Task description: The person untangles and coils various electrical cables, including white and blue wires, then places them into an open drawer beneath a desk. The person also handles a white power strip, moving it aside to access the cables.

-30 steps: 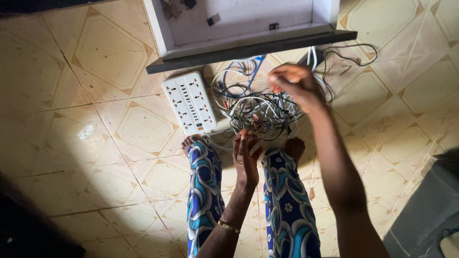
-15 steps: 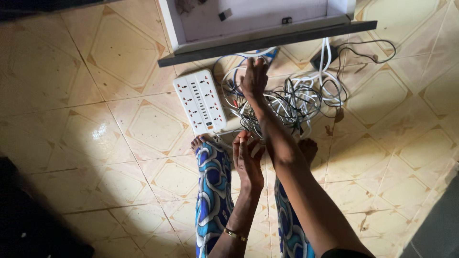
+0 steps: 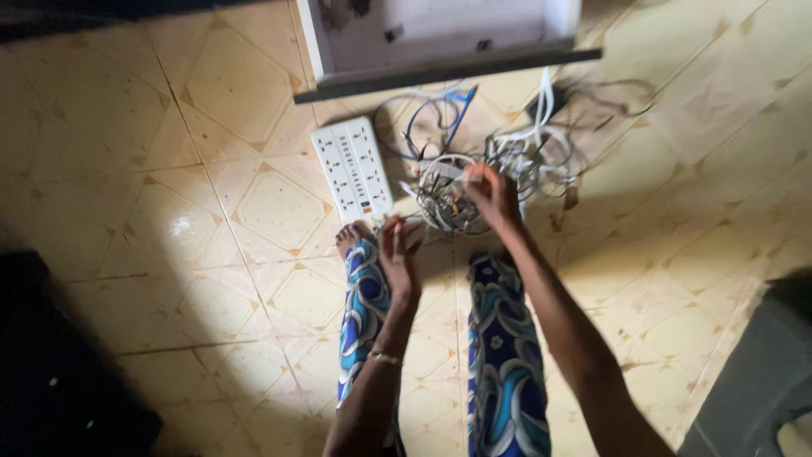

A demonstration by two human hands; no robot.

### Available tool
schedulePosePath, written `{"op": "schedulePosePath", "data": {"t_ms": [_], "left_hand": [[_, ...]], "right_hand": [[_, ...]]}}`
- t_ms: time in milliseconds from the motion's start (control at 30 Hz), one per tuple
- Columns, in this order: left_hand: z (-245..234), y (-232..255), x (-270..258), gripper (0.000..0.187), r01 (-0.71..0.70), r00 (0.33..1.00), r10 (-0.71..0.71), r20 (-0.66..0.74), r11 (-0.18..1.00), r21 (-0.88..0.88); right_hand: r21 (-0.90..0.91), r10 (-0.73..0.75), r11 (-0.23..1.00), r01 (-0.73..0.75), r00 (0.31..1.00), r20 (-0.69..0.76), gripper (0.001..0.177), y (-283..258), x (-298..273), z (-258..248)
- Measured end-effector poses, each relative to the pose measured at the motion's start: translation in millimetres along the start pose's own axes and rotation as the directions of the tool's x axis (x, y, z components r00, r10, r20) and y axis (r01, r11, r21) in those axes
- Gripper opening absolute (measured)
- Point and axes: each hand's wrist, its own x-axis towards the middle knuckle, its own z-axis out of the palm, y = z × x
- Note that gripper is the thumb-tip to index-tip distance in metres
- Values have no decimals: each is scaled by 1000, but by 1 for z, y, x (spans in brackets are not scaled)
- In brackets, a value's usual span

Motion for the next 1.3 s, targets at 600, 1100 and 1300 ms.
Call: {"op": "schedulePosePath", "data": {"t_ms": [600, 1100, 1300], "left_hand": [[111, 296, -353, 35, -474, 354, 59, 933, 872, 125], [154, 409, -484, 26, -649, 646, 457, 611, 751, 125], [118, 476, -520, 28, -827, 557, 629, 542, 479, 294]], "right_hand": [[645, -147, 764, 10, 976, 158, 18, -412, -308, -295], [454, -63, 891, 4, 992, 114, 54, -524, -391, -307], [106, -279, 955, 278, 960, 1, 28, -559, -414, -346]]}}
